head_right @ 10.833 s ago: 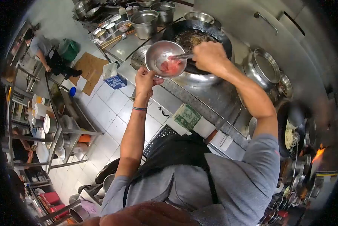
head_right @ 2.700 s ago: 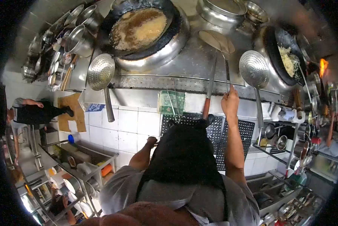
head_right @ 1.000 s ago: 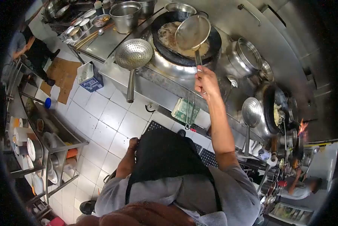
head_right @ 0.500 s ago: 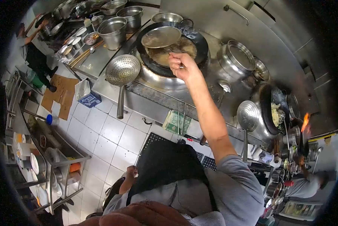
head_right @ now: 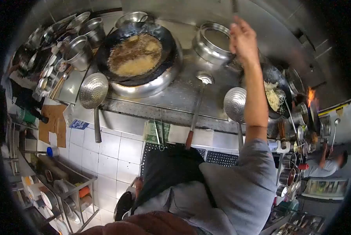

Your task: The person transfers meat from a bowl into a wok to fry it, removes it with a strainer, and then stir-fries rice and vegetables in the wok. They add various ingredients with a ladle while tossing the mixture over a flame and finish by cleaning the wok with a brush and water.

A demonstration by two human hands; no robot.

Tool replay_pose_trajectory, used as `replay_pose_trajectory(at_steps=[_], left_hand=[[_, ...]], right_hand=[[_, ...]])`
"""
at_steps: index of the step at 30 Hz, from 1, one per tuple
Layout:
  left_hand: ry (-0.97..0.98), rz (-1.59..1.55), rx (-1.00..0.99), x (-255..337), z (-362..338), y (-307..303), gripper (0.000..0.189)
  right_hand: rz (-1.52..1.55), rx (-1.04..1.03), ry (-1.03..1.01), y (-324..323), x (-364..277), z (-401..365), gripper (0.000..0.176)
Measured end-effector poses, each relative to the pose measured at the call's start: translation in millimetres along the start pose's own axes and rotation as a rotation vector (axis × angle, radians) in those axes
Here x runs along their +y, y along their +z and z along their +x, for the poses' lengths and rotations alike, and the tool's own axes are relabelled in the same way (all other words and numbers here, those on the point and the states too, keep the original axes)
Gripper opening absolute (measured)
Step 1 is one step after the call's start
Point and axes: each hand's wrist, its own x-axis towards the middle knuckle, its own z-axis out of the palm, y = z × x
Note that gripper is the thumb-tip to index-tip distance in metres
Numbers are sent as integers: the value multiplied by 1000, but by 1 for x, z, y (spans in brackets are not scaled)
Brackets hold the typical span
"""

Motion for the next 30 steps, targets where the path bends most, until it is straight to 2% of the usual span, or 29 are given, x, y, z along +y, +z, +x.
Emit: replay_pose_trajectory(at_steps=[1,4,7,9,12,14,15,16,17,18,19,20,21,22,23,24,25,26,27,28,29,30], left_hand=[[52,78,-11,-6,2,2,18],[307,491,-65,-21,2,2,17],[645,938,-102,-27,0,-4,16],[779,1069,-105,-30,-2,-4,16],[545,701,-122,-2,-35,15,13],[373,384,-114,-14,-24,11,14],[352,290,-107,-25,-9,9,13],[333,194,-100,-33,3,9,12],[316,99,-90,-41,15,8,11],[210,6,-22,-31,6,10,11],[50,-68,61,-19,-9,16,11],[-44,-131,121,-8,-22,25,10],[-123,-179,169,-5,-29,32,10],[-81,-83,163,-15,-14,29,9],[22,175,149,-39,6,25,9],[207,692,115,-58,20,19,11],[278,1107,104,-70,26,26,14],[297,1386,97,-79,35,32,17],[353,1532,88,-84,48,33,21],[151,1333,100,-67,33,35,25],[-35,1138,148,-50,23,38,30],[75,1245,170,-46,14,38,34]], right_hand=[[-204,89,-31,-31,9,19,41],[-1018,455,-464,-114,64,73,43],[-1189,575,-368,-174,131,102,40],[-1319,499,-178,-196,172,94,40],[-1404,241,68,-238,265,86,33],[-1427,-24,371,-237,279,79,30],[-1132,42,654,-230,278,76,28],[-1326,23,448,-243,307,71,31],[-1331,175,239,-252,333,68,29],[-1455,182,147,-265,363,70,26],[-1617,82,44,-269,376,68,24],[-1616,146,-4,-271,389,57,25],[-1531,208,-114,-243,356,36,24],[-1446,260,-227,-214,319,13,25],[-1370,243,-433,-209,321,4,32],[-1600,61,-388,-197,311,-5,38],[-1324,98,-257,-173,302,-8,43],[-973,71,-54,-152,298,-13,41],[-540,121,135,-128,289,-20,40],[-195,233,290,-102,282,-25,39],[86,223,429,-92,293,-20,44],[20,247,324,-60,267,-35,38]])
